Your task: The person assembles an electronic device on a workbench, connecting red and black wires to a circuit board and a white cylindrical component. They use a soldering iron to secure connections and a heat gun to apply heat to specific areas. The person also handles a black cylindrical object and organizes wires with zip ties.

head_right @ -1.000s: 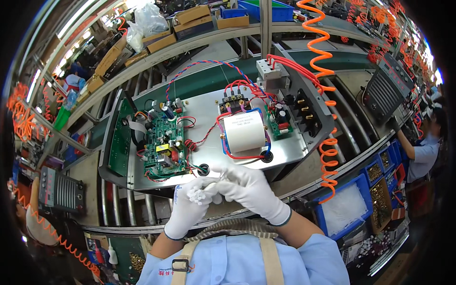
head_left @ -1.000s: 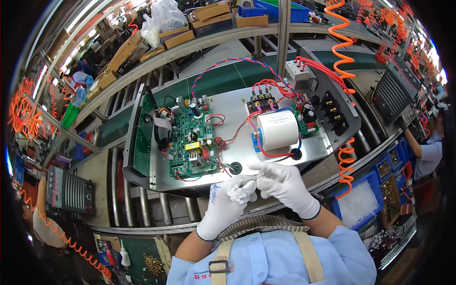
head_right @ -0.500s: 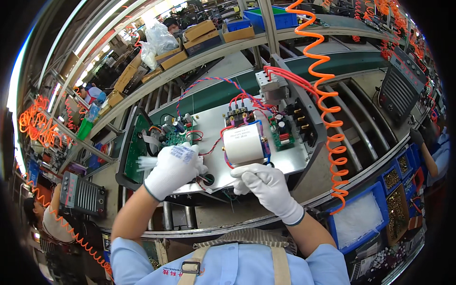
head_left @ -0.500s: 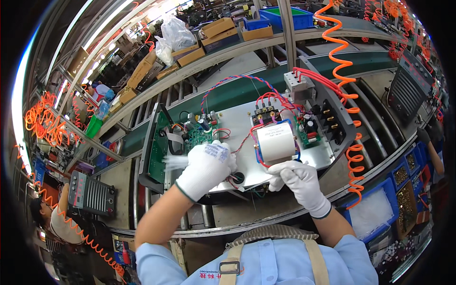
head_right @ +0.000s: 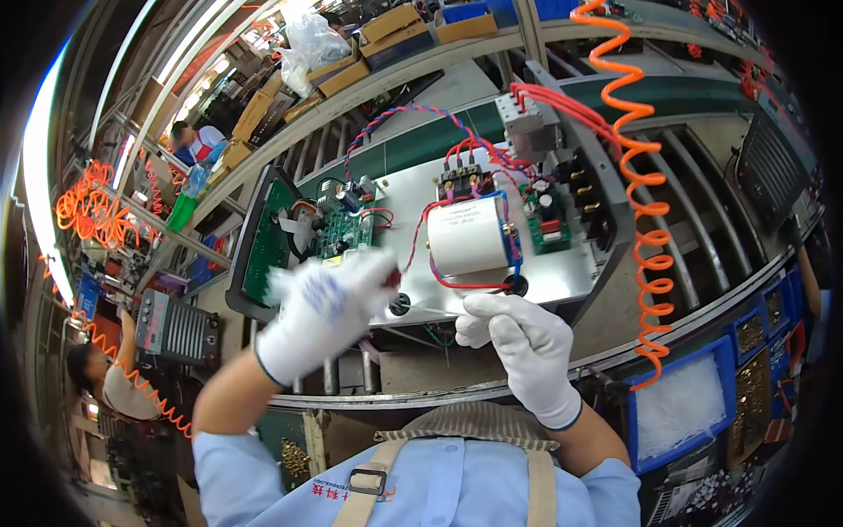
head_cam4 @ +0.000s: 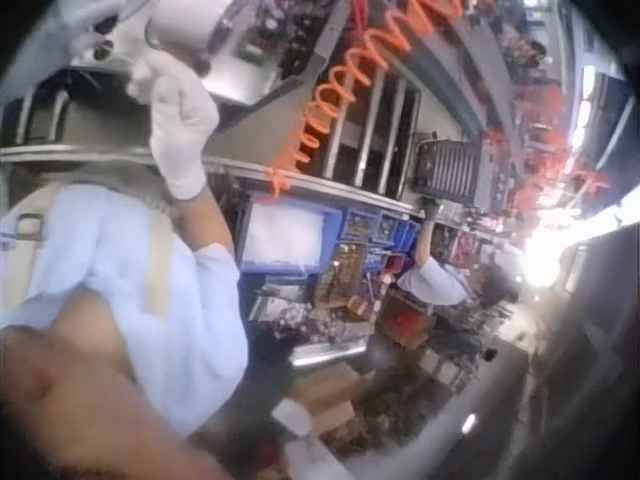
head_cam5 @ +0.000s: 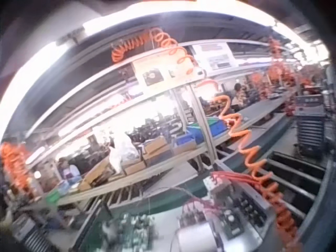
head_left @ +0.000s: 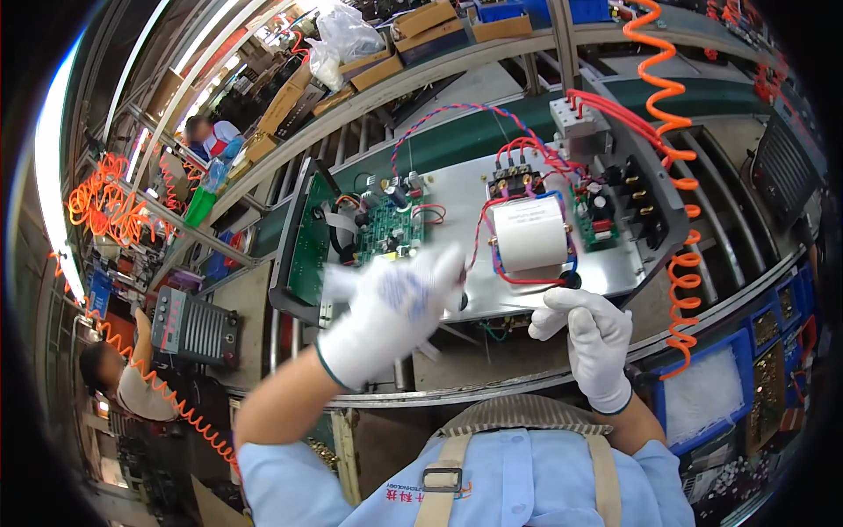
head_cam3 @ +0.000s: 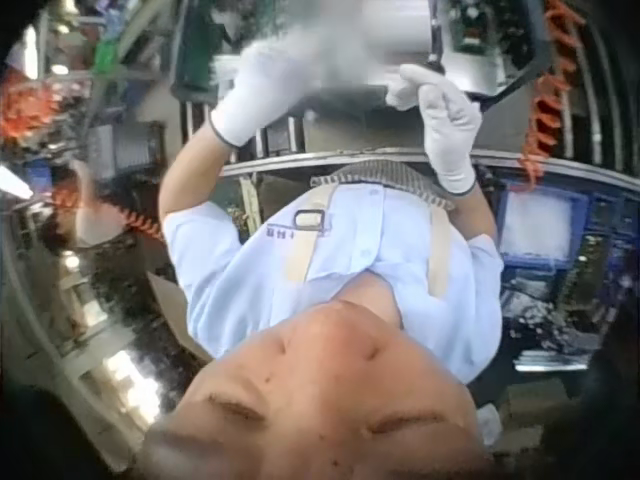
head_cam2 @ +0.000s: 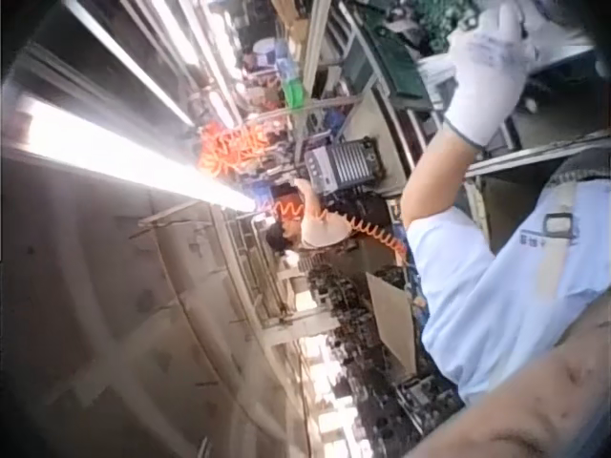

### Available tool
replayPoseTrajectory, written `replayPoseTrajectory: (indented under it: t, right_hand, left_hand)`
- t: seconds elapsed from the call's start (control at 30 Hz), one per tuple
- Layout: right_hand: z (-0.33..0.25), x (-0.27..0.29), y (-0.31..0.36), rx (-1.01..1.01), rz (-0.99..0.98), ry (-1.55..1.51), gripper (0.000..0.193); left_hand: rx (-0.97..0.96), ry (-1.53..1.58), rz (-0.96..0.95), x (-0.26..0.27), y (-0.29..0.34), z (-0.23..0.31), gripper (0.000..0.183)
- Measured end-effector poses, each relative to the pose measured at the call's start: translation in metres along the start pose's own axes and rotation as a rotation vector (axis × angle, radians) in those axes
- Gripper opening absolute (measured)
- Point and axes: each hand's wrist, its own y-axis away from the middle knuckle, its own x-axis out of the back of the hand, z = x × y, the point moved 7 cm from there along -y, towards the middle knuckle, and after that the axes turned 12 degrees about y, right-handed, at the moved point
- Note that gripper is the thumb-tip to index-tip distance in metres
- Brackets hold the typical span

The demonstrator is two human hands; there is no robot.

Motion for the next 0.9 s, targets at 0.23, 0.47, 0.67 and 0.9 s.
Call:
replayPoseTrajectory:
  t: [0.23, 0.47, 0.67, 0.9]
  right_hand:
    - [0.015, -0.027, -0.009, 0.021, -0.022, 0.364, 0.021]
    - [0.024, -0.04, -0.019, -0.035, -0.041, 0.327, 0.021]
    - [0.018, -0.039, -0.025, -0.093, -0.092, 0.326, 0.023]
    - [0.032, -0.054, -0.033, 0.033, -0.195, 0.468, 0.023]
  left_hand:
    - [0.158, 0.258, 0.169, -0.032, 0.041, -0.014, 0.039]
    - [0.134, 0.287, 0.114, -0.036, 0.041, -0.02, 0.039]
    - [0.145, 0.273, 0.089, -0.038, 0.04, -0.021, 0.038]
    - [0.027, 0.435, 0.154, -0.033, 0.042, -0.021, 0.032]
